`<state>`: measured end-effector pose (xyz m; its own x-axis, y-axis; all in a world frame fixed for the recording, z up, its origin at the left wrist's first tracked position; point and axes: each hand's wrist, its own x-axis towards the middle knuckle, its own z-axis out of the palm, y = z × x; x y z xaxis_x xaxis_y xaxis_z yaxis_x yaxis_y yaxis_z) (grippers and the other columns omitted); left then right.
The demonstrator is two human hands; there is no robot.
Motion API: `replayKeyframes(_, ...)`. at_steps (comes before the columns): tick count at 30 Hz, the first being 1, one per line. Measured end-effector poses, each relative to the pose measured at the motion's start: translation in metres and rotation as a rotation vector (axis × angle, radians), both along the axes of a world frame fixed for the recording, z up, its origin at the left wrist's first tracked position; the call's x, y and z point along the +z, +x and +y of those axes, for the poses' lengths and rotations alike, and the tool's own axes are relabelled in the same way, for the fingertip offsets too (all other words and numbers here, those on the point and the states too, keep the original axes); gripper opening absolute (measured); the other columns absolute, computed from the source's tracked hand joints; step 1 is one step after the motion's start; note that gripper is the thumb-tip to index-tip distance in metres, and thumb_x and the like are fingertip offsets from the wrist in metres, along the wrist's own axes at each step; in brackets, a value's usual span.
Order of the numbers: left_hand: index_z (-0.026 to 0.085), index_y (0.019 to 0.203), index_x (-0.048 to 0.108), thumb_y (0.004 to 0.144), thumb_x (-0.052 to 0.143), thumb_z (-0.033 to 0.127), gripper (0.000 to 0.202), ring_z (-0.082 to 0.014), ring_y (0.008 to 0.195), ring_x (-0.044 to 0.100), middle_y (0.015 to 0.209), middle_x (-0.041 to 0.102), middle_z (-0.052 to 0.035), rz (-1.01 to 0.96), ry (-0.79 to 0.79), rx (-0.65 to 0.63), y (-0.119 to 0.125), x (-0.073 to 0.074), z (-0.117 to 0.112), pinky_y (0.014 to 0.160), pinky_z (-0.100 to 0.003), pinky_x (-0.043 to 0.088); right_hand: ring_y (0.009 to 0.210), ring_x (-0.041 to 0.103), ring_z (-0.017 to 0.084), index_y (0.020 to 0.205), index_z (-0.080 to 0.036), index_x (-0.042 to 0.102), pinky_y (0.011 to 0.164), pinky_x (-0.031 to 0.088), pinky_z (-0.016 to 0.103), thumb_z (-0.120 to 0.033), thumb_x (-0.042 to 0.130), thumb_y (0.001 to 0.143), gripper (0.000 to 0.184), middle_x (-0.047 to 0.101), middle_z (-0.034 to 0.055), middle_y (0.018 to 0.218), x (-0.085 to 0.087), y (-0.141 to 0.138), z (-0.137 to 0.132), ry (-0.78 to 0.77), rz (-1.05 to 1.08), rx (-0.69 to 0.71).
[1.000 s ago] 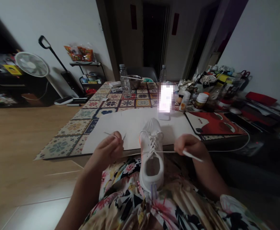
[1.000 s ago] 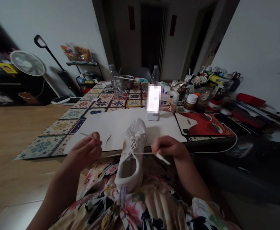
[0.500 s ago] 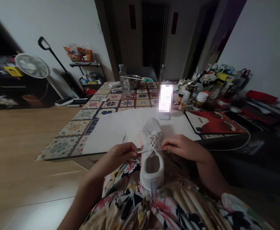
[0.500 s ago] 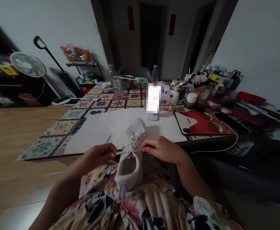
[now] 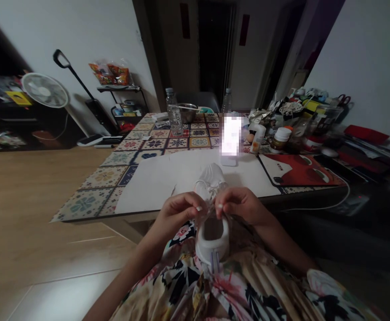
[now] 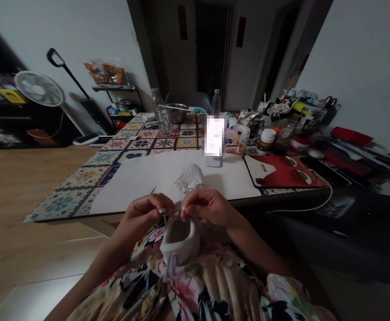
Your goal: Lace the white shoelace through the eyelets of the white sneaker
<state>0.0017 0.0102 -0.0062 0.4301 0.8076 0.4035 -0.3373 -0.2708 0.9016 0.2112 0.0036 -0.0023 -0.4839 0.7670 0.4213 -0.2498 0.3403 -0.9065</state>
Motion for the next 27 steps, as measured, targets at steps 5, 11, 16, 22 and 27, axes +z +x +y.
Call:
replayKeyframes(5, 0.016, 0.063, 0.073, 0.071, 0.082, 0.035, 0.022, -0.0149, 0.067, 0.06, 0.069, 0.063, -0.0044, 0.052, 0.109, 0.093, 0.014, 0.002, -0.003, 0.065, -0.026, 0.05, 0.078, 0.063, 0.015, 0.086, -0.02, 0.068, 0.072, 0.052, 0.028, -0.031, 0.064, 0.09, 0.012, 0.065, 0.0022, 0.082, 0.004, -0.017, -0.013, 0.334, -0.137, -0.408)
replayKeyframes(11, 0.018, 0.085, 0.073, 0.063, 0.088, 0.029, 0.028, -0.0135, 0.065, 0.061, 0.076, 0.067, -0.0025, -0.013, -0.065, 0.092, 0.021, 0.002, -0.006, 0.062, -0.024, 0.052, 0.069, 0.063, 0.013, 0.081, -0.021, 0.062, 0.066, 0.052, 0.024, -0.023, 0.063, 0.089, 0.008, 0.066, -0.0014, 0.075, 0.004, -0.016, -0.023, 0.43, -0.282, -0.514)
replayKeyframes(16, 0.015, 0.065, 0.069, 0.065, 0.085, 0.031, 0.023, -0.0131, 0.065, 0.059, 0.07, 0.066, -0.0034, 0.083, -0.084, 0.205, 0.021, 0.004, -0.008, 0.062, -0.023, 0.049, 0.079, 0.065, 0.014, 0.094, -0.019, 0.064, 0.072, 0.056, 0.027, -0.033, 0.053, 0.098, 0.017, 0.069, 0.0028, 0.089, 0.017, 0.001, 0.025, 0.507, -0.555, -0.617)
replayKeyframes(22, 0.014, 0.063, 0.067, 0.061, 0.087, 0.031, 0.027, -0.0115, 0.063, 0.058, 0.067, 0.066, -0.0019, 0.032, -0.181, 0.166, 0.025, -0.001, -0.009, 0.06, -0.021, 0.046, 0.105, 0.063, 0.023, 0.124, -0.017, 0.056, 0.087, 0.055, 0.044, -0.033, 0.059, 0.095, 0.033, 0.059, 0.0094, 0.124, 0.04, 0.022, 0.088, 0.536, -0.687, -0.731)
replayKeyframes(27, 0.014, 0.064, 0.067, 0.061, 0.088, 0.03, 0.026, -0.0108, 0.064, 0.058, 0.067, 0.067, -0.0016, 0.004, -0.194, 0.13, 0.025, -0.004, -0.009, 0.061, -0.02, 0.046, 0.105, 0.063, 0.023, 0.124, -0.016, 0.056, 0.087, 0.055, 0.044, -0.032, 0.057, 0.096, 0.032, 0.06, 0.0094, 0.124, 0.038, 0.022, 0.094, 0.552, -0.733, -0.778)
